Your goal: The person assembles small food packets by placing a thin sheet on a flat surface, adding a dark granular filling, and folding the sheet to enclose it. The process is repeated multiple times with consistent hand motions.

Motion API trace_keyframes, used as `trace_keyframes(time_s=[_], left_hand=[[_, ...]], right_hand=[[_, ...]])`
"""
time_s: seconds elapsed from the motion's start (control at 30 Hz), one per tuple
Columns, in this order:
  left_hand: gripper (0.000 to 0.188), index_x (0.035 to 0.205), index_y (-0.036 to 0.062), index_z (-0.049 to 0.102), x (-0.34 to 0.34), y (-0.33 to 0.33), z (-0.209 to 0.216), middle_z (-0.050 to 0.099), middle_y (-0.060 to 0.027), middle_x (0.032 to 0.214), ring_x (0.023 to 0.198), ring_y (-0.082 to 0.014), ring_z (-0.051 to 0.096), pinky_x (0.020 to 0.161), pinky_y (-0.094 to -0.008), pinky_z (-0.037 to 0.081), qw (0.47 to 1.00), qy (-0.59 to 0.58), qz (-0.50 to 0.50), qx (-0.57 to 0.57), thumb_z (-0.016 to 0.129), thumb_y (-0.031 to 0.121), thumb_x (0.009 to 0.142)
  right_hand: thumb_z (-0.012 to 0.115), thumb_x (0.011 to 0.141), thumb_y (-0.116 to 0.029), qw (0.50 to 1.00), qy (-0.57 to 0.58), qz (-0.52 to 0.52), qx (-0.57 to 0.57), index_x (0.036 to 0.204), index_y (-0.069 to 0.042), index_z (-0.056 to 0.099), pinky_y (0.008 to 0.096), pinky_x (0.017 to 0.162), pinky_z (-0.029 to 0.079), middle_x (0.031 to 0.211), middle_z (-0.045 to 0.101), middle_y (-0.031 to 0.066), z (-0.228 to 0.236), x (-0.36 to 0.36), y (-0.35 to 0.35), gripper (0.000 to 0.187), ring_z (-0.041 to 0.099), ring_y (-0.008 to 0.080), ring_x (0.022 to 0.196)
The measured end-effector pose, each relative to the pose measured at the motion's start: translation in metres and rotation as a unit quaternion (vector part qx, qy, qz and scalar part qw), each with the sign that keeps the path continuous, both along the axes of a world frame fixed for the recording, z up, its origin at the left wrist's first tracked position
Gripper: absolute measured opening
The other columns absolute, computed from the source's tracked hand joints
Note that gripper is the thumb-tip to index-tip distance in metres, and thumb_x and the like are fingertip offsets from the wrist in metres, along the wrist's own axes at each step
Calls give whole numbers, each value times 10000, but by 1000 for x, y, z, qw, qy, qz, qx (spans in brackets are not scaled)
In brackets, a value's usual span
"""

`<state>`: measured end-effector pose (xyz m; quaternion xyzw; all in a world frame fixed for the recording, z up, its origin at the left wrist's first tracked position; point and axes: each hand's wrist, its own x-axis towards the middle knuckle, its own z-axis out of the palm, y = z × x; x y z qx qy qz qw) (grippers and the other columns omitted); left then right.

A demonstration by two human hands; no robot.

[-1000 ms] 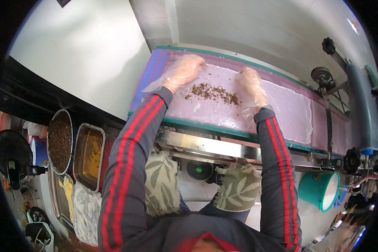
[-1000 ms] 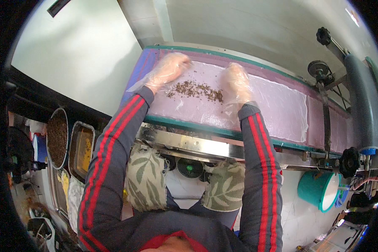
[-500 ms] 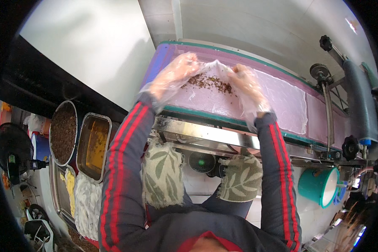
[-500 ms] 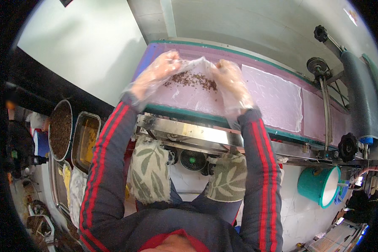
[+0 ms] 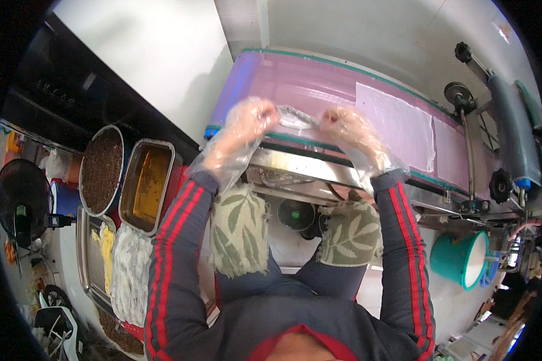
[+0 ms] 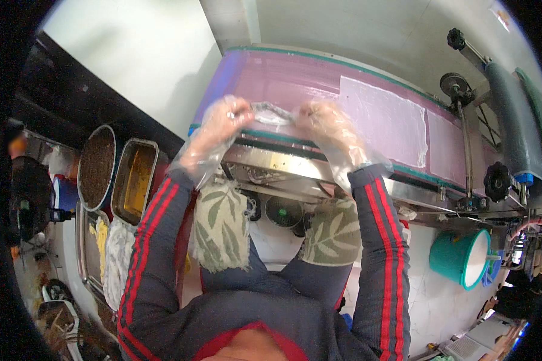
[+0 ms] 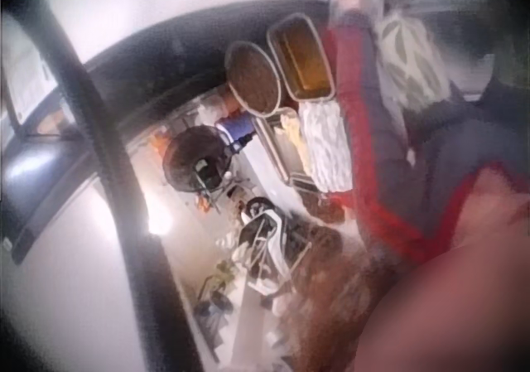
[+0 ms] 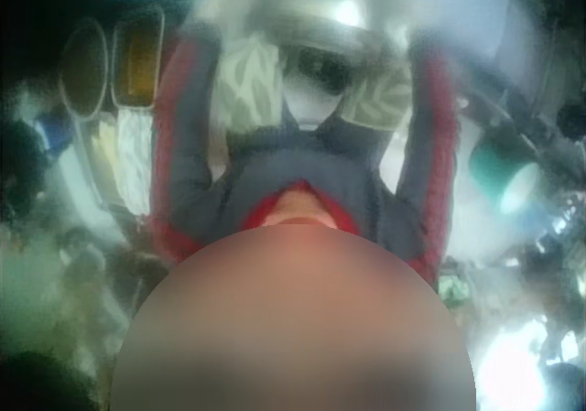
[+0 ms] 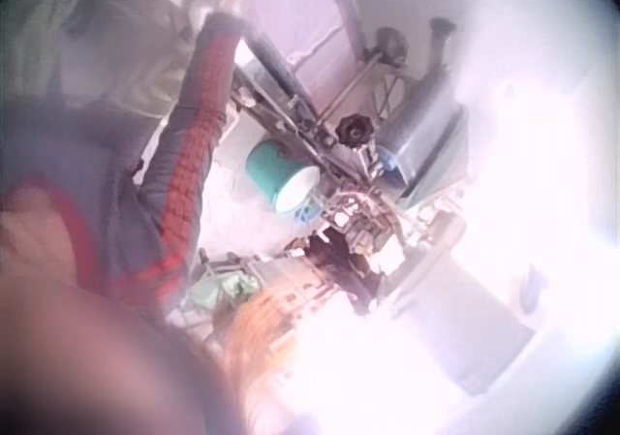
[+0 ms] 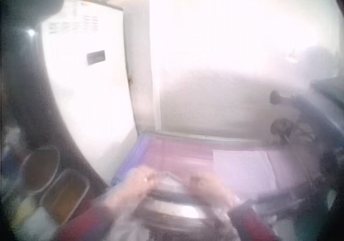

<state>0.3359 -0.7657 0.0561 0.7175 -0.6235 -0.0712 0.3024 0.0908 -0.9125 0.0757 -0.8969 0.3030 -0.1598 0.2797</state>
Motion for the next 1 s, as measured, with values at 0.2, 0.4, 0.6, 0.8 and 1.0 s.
trace_keyframes(time_s=[0.2,0.4,0.6,0.8,1.0], left_hand=[[266,972,50,763,-6,11,-1,725,-193,950,947,-404,683,869,-514,528,996,-77,32,-7,635,278,926],[159,969,63,744,-13,70,8,730,-148,1047,998,-358,681,903,-464,527,987,-154,3,-49,683,187,889],[227,992,50,687,13,169,62,714,-199,940,886,-377,693,793,-470,536,948,-4,300,-107,607,262,985],[313,1042,-39,615,27,235,57,702,-318,1046,1056,-505,662,918,-589,494,930,-93,347,76,508,254,1020],[319,1118,14,621,31,195,40,703,-317,1022,1033,-498,669,897,-587,506,903,54,427,6,471,290,1061]], right_hand=[[701,847,-107,971,25,91,-219,949,-111,768,441,823,549,925,725,121,-10,-1,17,122,673,336,915],[724,818,-85,948,-13,74,-310,921,-123,745,433,777,540,881,697,102,-38,-22,7,111,649,311,886],[694,871,-121,949,-53,-16,-312,1102,-119,714,466,886,524,1100,703,142,-35,-14,13,232,644,354,1033],[679,922,-125,963,-143,25,-229,1223,-86,665,458,925,513,1183,653,153,-21,-31,39,303,608,357,1101],[667,970,-187,969,-125,-7,-211,1245,-81,672,458,987,492,1224,654,168,-5,-47,42,295,610,349,1164]])
